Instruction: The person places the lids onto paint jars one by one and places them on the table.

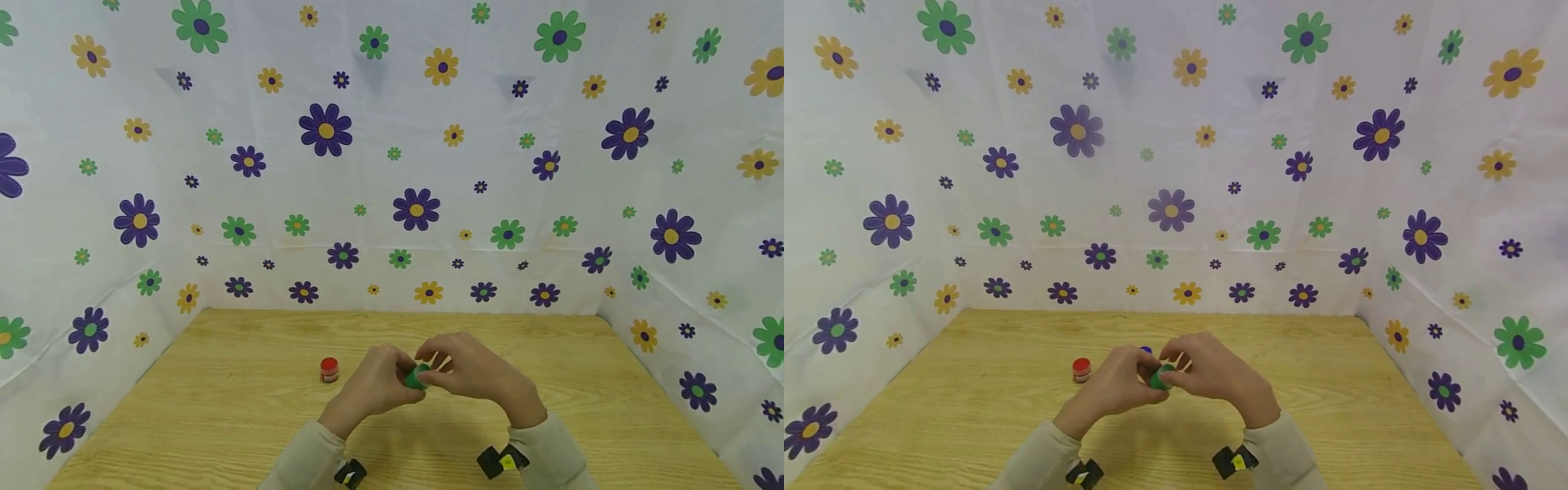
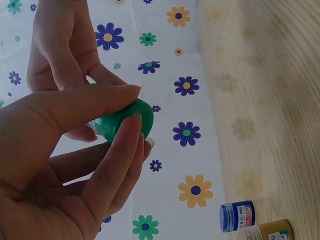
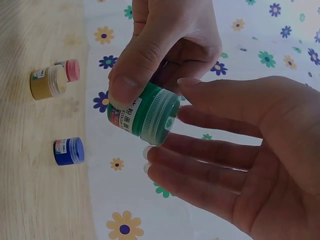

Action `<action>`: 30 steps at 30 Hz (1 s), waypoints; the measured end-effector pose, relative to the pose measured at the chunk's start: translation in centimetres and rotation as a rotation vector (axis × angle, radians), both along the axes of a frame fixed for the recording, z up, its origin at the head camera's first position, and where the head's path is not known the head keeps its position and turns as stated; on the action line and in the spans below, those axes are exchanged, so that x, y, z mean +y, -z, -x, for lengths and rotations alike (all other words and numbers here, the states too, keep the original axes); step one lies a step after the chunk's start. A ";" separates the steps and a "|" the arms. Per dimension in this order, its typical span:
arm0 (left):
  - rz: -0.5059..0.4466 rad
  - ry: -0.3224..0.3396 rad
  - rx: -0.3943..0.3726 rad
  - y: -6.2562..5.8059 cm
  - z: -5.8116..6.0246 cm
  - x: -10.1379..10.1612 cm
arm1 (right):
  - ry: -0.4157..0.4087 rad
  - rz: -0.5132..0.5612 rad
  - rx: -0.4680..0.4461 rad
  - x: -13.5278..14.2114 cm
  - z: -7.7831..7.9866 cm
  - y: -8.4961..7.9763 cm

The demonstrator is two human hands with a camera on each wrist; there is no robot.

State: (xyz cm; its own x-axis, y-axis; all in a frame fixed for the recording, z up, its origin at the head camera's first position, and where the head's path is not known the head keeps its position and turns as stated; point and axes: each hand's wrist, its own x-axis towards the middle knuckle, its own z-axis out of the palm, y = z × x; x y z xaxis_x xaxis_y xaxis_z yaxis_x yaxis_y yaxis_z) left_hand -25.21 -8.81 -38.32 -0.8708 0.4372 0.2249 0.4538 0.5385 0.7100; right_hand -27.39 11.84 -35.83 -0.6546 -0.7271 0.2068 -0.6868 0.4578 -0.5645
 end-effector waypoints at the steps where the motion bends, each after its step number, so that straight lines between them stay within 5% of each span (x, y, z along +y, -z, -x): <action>1: 0.001 -0.002 0.000 0.0 0.0 0.0 | -0.007 0.008 -0.003 0.0 0.0 0.0; 20: -0.009 -0.002 -0.017 -0.2 -0.1 -0.1 | -0.079 0.045 0.055 -0.1 -0.1 0.0; 30: -0.011 0.001 -0.014 -0.1 0.0 0.0 | -0.008 0.024 0.031 -0.3 -0.2 -0.2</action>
State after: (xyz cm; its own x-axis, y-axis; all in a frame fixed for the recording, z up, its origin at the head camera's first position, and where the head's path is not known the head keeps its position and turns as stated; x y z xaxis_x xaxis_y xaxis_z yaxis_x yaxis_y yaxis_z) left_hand -25.21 -8.80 -38.23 -0.8736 0.4352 0.2178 0.4441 0.5300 0.7224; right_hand -27.16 11.56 -35.65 -0.6419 -0.7268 0.2443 -0.7078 0.4391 -0.5534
